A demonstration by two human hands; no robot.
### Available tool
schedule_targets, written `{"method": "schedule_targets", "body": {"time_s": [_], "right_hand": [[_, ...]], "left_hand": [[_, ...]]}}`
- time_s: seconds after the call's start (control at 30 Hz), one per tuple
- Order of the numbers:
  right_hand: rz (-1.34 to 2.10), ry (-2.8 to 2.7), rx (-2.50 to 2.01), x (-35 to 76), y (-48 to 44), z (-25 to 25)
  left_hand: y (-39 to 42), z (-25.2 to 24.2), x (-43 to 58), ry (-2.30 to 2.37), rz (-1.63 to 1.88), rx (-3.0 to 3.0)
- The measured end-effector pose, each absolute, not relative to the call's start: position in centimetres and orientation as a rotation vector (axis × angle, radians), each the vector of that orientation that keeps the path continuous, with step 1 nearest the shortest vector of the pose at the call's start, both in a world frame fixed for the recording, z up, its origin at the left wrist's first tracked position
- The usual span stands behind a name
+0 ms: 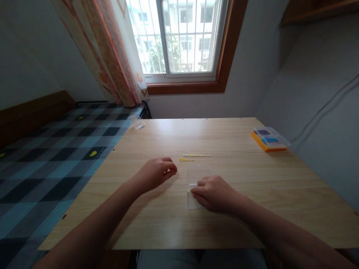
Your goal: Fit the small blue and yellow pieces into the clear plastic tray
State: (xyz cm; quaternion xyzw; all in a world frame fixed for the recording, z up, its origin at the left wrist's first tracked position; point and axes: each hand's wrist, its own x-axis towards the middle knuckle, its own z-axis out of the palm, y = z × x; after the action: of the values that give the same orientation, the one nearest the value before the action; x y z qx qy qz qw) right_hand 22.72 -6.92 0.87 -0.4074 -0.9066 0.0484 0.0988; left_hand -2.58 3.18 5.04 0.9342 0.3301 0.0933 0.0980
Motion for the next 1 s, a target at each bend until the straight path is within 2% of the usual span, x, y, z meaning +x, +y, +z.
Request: {"method": "schedule_targets", "body": {"time_s": [0.17, 0.33, 0.77, 1.0], "right_hand": [[0.140, -2.670, -1.209, 22.6, -7.0, 0.9], [0.136, -2.658, -1.217, 22.7, -7.2, 0.7], [0.307, -2.717, -1.207, 23.2, -7.6, 1.8], [0.371, -2.748, -1.255, 23.0, -7.9, 2.5]], "left_hand": [[-2.1, 5.9, -0.2, 0.684, 0.128, 2.887], [-2.7, 4.5, 1.8, 0.569, -0.049, 3.004], [-2.6, 3.5, 3.1, 0.813, -0.077, 2.891], [-1.9, 5.5, 1.1, 0.819, 0.061, 2.757]]}}
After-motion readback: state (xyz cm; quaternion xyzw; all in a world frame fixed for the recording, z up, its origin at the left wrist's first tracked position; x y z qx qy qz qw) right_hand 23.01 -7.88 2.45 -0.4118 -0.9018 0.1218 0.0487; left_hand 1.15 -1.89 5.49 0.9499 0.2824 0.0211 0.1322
